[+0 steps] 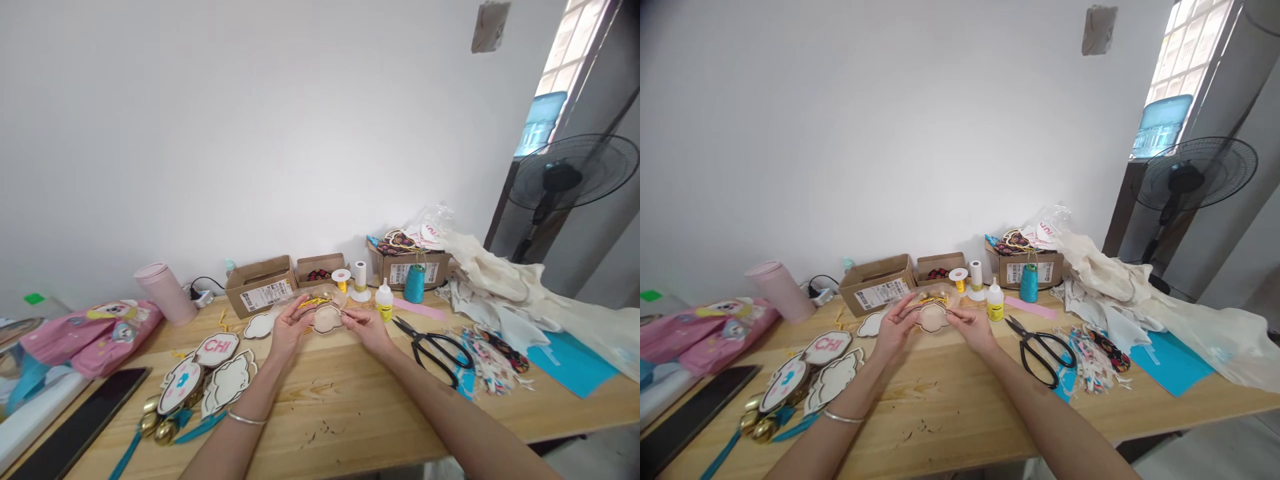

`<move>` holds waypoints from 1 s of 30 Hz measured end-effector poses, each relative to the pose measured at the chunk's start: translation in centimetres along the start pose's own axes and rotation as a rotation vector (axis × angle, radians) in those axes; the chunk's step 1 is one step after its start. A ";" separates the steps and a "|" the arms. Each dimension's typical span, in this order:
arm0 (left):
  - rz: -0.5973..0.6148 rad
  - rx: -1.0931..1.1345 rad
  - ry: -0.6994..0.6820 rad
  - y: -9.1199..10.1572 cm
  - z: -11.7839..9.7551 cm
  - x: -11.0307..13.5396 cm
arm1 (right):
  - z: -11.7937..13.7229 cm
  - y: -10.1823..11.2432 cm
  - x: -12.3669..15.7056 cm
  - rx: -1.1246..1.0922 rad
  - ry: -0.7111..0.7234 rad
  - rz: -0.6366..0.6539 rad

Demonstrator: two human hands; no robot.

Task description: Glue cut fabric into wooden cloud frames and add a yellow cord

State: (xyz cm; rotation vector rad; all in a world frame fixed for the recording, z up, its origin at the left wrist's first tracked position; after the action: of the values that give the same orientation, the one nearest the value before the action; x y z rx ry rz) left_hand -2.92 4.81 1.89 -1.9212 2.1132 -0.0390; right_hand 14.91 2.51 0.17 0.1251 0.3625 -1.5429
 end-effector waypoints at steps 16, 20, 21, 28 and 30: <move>-0.023 0.121 0.357 -0.8 2.6 0.3 | -2.4 0.1 -0.5 0.026 -0.161 -0.049; 0.051 0.091 0.288 -1.2 2.1 0.5 | -1.8 0.2 -0.3 0.058 -0.122 -0.065; 0.062 0.085 0.263 -1.4 1.9 0.5 | -1.5 0.2 -0.2 0.071 -0.105 -0.069; 0.029 0.060 0.193 -1.5 0.9 0.8 | -0.1 0.1 0.1 0.138 -0.024 -0.091; 0.016 0.056 0.186 -1.5 1.1 0.8 | -0.2 0.2 0.0 0.134 -0.029 -0.094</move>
State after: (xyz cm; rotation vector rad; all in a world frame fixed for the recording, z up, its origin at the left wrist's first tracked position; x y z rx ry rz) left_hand -1.28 3.99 1.03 -1.9353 2.2181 -0.2806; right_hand 15.03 2.61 -0.03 0.1922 0.2452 -1.6600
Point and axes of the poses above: each hand's wrist, its own x-axis away from the middle knuckle, its own y-axis out of the back of the hand, z = x × y, the point moved 3 cm from there along -x, towards the middle knuckle, and after that the axes turned 5 degrees about -x, right-handed, at the moved point
